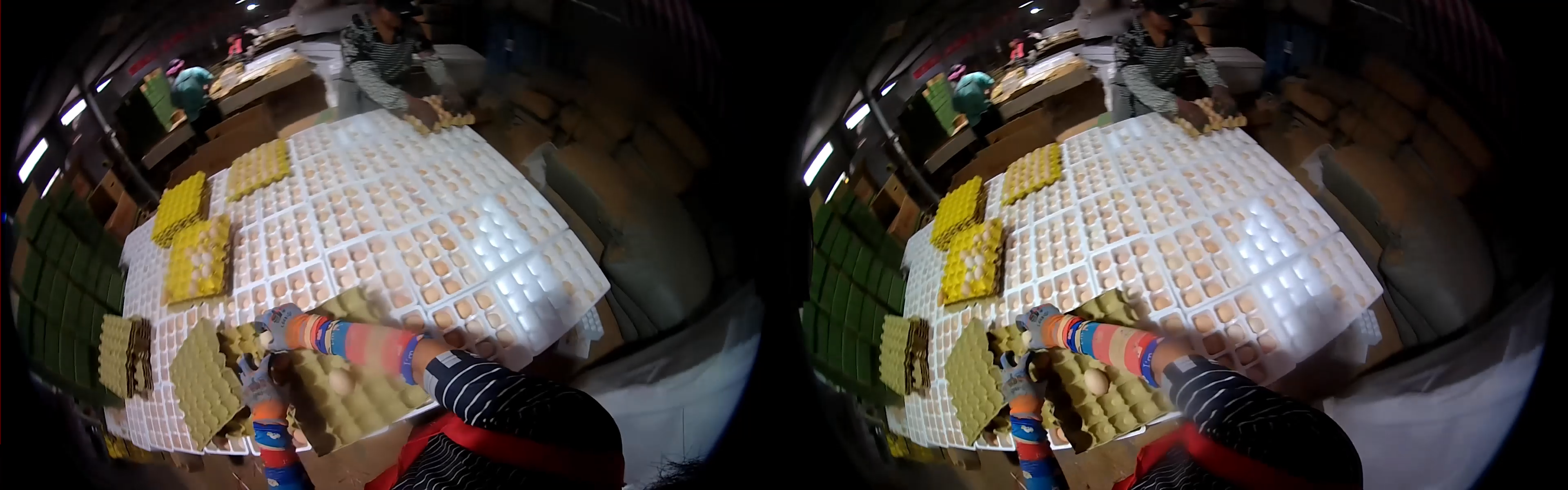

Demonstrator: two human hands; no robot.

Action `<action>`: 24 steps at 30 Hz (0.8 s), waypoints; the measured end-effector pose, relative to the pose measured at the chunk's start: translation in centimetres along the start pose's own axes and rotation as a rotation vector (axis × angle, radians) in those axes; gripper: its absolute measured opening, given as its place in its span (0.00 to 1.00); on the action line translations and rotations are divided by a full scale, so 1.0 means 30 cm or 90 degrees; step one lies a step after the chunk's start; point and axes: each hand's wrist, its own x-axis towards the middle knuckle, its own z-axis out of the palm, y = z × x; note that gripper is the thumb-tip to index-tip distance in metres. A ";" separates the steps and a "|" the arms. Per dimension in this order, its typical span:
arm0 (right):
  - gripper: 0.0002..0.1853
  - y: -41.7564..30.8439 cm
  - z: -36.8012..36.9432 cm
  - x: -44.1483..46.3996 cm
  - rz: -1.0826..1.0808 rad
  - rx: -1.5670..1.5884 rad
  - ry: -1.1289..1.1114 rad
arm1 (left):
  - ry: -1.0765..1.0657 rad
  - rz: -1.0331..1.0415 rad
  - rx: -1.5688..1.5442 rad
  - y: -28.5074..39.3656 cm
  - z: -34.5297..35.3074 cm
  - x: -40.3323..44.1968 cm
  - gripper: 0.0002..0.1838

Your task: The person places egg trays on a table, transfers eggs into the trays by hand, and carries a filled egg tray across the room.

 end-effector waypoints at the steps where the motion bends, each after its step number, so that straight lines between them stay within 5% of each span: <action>1: 0.24 0.058 0.007 -0.017 0.028 0.185 0.073 | -0.041 -0.002 0.044 0.008 0.019 0.022 0.27; 2: 0.20 0.072 -0.056 -0.056 0.099 0.305 0.096 | -0.081 -0.008 0.093 0.018 0.031 0.043 0.27; 4: 0.16 0.247 0.083 -0.044 -0.001 0.919 0.239 | -0.105 -0.002 0.168 0.014 0.057 0.083 0.26; 5: 0.14 0.270 -0.039 -0.171 0.090 1.078 0.192 | -0.125 0.017 0.153 0.025 0.032 0.097 0.24; 8: 0.16 0.588 -0.110 -0.426 -0.029 0.915 0.388 | -0.086 0.031 0.062 -0.029 -0.003 0.098 0.20; 9: 0.16 0.580 -0.297 -0.641 0.111 0.988 0.359 | -0.031 -0.003 -0.018 -0.016 -0.031 0.091 0.20; 10: 0.17 0.597 -0.411 -0.766 0.224 0.827 0.452 | -0.004 -0.087 -0.085 -0.036 -0.009 0.096 0.22; 11: 0.18 0.613 -0.524 -0.891 0.358 0.666 0.516 | 0.011 -0.022 -0.179 0.028 -0.025 0.109 0.23; 14: 0.19 1.217 -0.370 -1.045 0.510 0.428 0.592 | -0.020 0.172 -0.306 0.453 -0.083 0.155 0.23; 17: 0.19 1.360 -0.421 -1.084 0.597 0.123 0.427 | -0.099 0.375 -0.195 0.920 0.068 0.226 0.23; 20: 0.19 1.674 -0.304 -1.028 0.604 0.470 0.701 | -0.146 0.372 -0.218 1.241 0.409 0.276 0.23; 24: 0.20 1.500 -0.556 -1.029 0.741 0.341 0.489 | -0.278 0.313 -0.043 1.468 0.562 0.324 0.26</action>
